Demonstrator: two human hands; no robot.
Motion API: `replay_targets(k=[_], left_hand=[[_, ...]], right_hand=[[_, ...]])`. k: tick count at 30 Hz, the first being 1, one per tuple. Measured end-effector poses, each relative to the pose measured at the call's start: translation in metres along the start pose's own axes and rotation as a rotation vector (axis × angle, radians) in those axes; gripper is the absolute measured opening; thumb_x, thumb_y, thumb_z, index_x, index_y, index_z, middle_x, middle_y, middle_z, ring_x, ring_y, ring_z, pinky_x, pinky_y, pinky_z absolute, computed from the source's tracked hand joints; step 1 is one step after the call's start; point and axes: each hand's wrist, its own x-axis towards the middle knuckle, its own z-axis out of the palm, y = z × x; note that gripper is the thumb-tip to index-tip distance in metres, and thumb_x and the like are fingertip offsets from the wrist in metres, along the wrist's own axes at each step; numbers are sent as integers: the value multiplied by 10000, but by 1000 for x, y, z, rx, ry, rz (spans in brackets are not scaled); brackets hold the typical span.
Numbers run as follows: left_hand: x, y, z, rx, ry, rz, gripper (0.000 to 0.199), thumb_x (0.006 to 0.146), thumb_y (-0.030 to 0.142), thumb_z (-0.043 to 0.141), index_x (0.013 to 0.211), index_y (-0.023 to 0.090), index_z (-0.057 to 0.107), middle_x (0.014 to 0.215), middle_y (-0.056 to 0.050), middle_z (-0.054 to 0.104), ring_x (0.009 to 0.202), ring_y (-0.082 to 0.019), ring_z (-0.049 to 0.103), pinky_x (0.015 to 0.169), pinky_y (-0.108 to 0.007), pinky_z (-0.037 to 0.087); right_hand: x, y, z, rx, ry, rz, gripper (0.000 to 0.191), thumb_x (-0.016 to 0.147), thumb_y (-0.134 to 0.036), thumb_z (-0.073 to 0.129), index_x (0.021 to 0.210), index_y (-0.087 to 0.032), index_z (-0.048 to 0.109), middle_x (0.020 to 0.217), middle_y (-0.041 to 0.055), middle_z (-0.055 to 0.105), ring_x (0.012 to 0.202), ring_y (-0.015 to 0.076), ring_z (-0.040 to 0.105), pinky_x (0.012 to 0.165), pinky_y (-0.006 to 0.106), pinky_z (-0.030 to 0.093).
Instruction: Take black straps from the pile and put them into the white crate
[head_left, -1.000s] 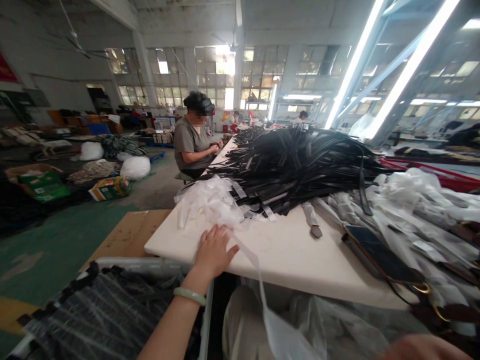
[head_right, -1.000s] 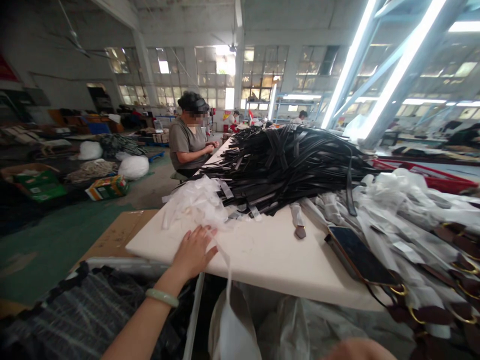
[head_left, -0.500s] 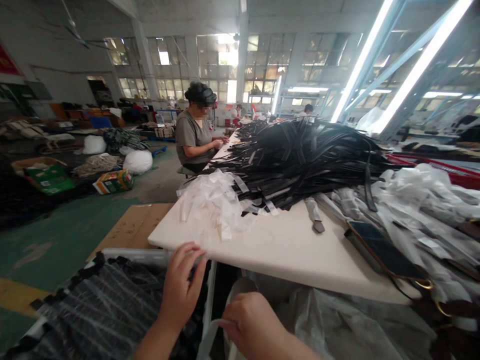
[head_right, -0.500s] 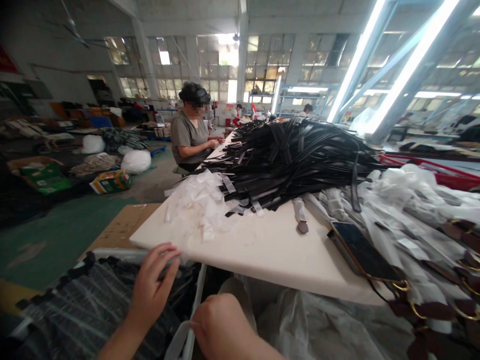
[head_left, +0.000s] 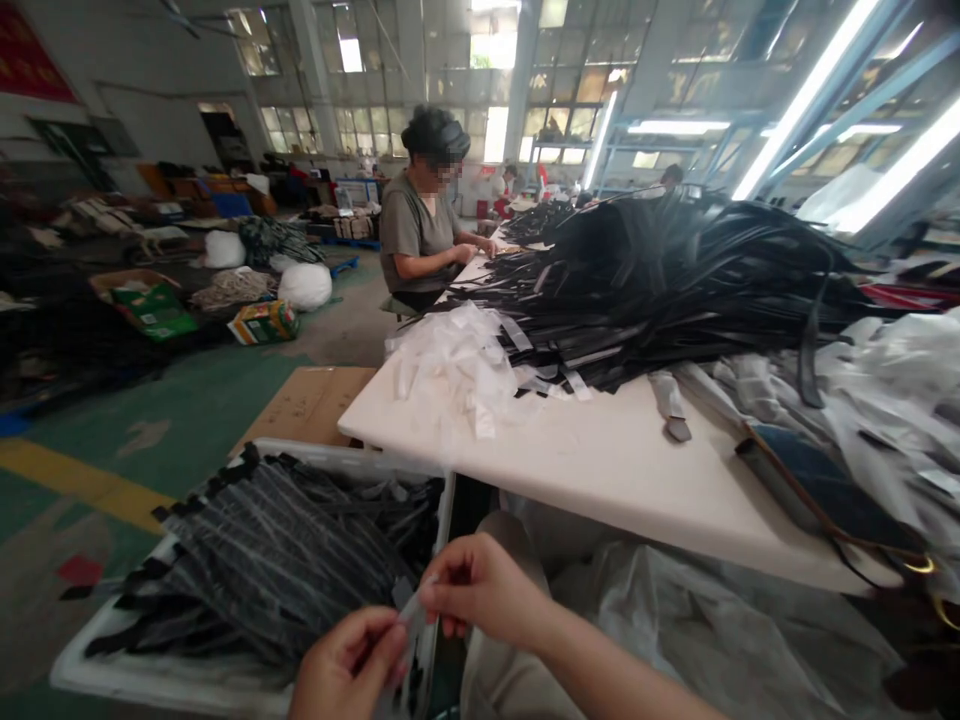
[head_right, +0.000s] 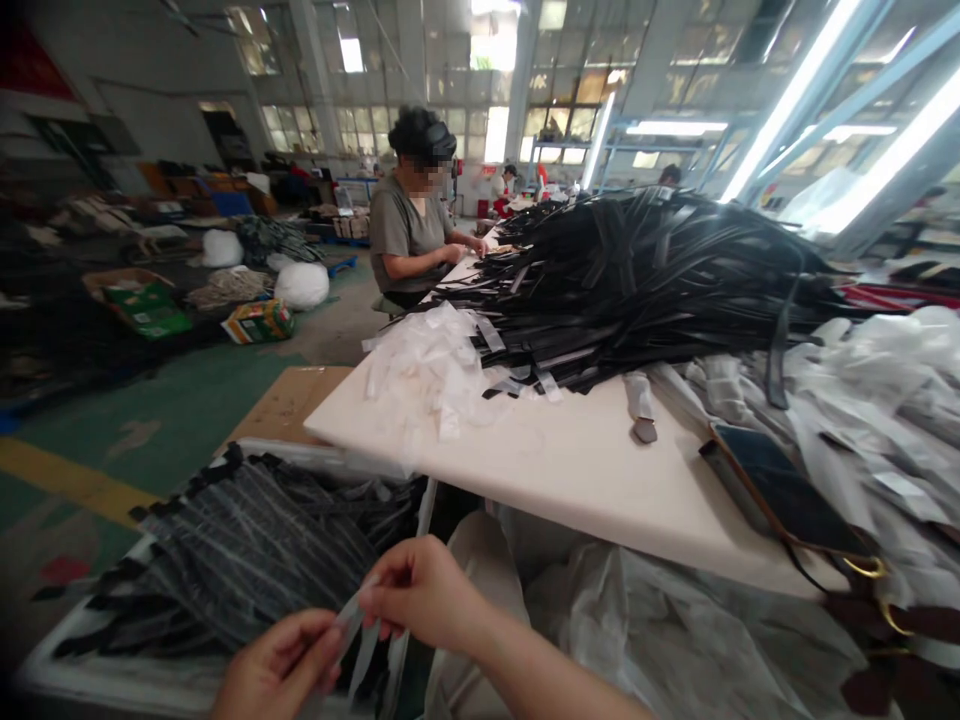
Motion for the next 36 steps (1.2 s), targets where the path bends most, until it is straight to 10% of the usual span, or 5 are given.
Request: replay_targets(k=[11, 26, 31, 36], left_hand=[[9, -10, 3, -49, -119, -70, 594, 550, 734, 793, 665, 163, 675, 556, 20, 600, 486, -120, 526, 479, -218, 417], [6, -24, 5, 137, -91, 59, 137, 690, 275, 718, 700, 208, 599, 679, 1, 674, 645, -190, 657, 616, -254, 491], [9, -16, 6, 74, -224, 110, 312, 814, 425, 662, 1026, 201, 707, 1019, -95, 769, 982, -267, 708, 862, -321, 540], [12, -11, 9, 267, -133, 156, 243, 788, 433, 680, 838, 215, 774, 886, -80, 775, 859, -265, 707, 809, -313, 541]], right_hand=[[-3, 20, 2, 58, 122, -100, 456, 589, -508, 895, 719, -120, 692, 581, -32, 595, 510, 64, 510, 510, 193, 410], [0, 38, 14, -212, 235, -357, 786, 592, 80, 618, 1295, -270, 569, 1117, 23, 621, 684, 92, 602, 652, 250, 520], [-7, 38, 14, -346, 162, -516, 855, 617, 95, 515, 1367, -316, 529, 1260, 56, 550, 820, 117, 636, 785, 302, 561], [-9, 44, 14, -330, 184, -480, 835, 619, 65, 496, 1370, -298, 517, 1323, 82, 497, 853, 127, 650, 791, 311, 567]])
